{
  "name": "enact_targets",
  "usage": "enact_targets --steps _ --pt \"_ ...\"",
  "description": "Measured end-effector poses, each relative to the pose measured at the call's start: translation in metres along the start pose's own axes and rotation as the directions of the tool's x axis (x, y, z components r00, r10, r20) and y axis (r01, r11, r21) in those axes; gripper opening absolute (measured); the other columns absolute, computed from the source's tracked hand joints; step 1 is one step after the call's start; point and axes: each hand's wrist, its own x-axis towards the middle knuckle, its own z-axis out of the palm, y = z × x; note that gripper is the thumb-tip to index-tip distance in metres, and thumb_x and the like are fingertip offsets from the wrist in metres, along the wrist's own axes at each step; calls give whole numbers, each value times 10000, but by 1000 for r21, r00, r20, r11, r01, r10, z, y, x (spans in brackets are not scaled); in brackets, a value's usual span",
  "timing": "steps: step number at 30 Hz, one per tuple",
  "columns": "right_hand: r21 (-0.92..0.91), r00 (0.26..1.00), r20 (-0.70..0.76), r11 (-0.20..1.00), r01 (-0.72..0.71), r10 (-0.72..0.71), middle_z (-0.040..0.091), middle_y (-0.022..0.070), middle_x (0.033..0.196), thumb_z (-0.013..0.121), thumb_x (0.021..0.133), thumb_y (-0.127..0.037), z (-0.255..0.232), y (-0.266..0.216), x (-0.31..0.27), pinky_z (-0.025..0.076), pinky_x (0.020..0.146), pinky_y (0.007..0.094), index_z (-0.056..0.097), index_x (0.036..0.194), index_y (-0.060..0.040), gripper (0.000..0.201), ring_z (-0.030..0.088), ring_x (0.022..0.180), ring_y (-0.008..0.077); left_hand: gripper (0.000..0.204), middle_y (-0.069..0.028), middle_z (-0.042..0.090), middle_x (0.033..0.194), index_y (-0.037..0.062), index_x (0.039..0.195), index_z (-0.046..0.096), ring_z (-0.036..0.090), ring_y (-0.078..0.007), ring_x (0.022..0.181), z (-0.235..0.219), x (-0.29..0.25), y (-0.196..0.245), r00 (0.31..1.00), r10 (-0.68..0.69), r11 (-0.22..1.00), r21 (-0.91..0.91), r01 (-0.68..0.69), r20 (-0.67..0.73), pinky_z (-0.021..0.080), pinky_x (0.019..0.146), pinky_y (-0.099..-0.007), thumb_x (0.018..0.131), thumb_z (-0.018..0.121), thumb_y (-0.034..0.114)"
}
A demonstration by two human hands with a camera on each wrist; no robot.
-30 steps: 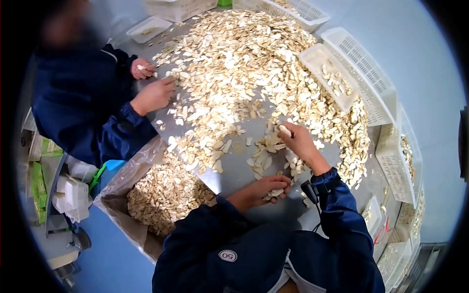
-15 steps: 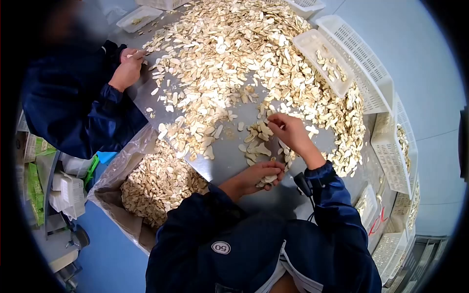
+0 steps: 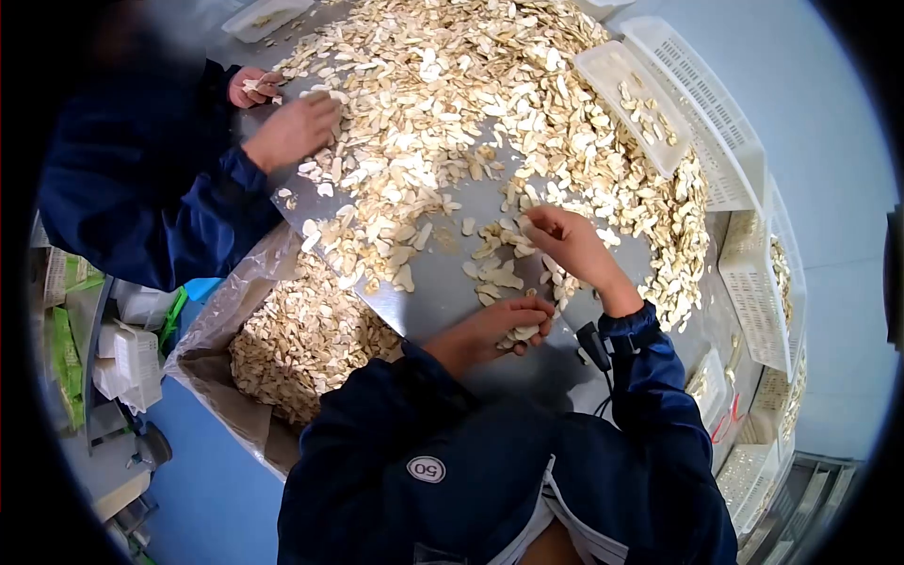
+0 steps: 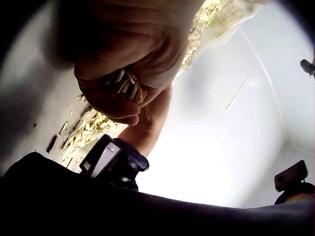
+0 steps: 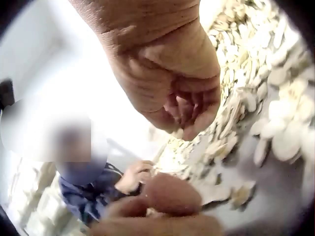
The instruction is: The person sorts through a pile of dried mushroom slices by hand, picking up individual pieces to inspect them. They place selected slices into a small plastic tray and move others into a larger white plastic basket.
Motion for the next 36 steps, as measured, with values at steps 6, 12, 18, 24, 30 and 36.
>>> enact_targets --steps 6,12,18,24,30,36 --pt "-333 991 -43 937 103 -124 673 140 969 689 887 -140 21 12 11 542 744 345 690 1096 -25 239 680 863 249 183 -55 623 932 75 1161 578 580 -134 743 4 -4 5 1000 5 1000 -23 -5 -9 410 518 -232 1006 547 166" --pt "-333 979 -29 925 183 -204 645 139 975 693 829 -123 30 19 -4 544 775 421 672 946 -35 147 644 894 359 190 -51 626 903 76 1163 579 588 -130 730 3 -3 5 1000 10 1000 8 -10 -12 423 506 -232 1010 542 182" --pt "-311 993 -79 949 57 -86 652 140 852 689 846 -116 19 16 -18 539 704 407 640 923 -29 126 660 775 337 192 -50 626 891 59 1158 577 587 -128 713 1 -2 4 1000 1 1000 -18 -1 -3 427 503 -226 1007 545 174" --pt "-382 987 -135 924 30 -88 663 133 732 686 871 -129 10 25 -20 532 646 391 629 947 -27 139 665 686 317 184 -56 625 893 60 1151 577 589 -130 715 2 -1 4 1000 -9 1000 -12 9 -7 424 496 -227 1007 546 170" --pt "-109 993 -8 987 114 -116 686 136 776 682 864 -162 16 -10 -21 528 651 395 658 1007 -36 193 672 704 318 153 -44 624 847 71 1085 590 584 -110 678 2 -3 5 1000 -11 999 37 11 3 415 484 -228 1007 558 198" --pt "-346 972 215 923 171 -99 689 143 771 683 849 -211 28 0 -32 524 660 433 659 893 -31 187 661 720 353 148 -21 615 791 89 1022 583 561 -83 606 7 -5 4 986 -145 975 179 128 84 417 460 -211 1020 547 233"
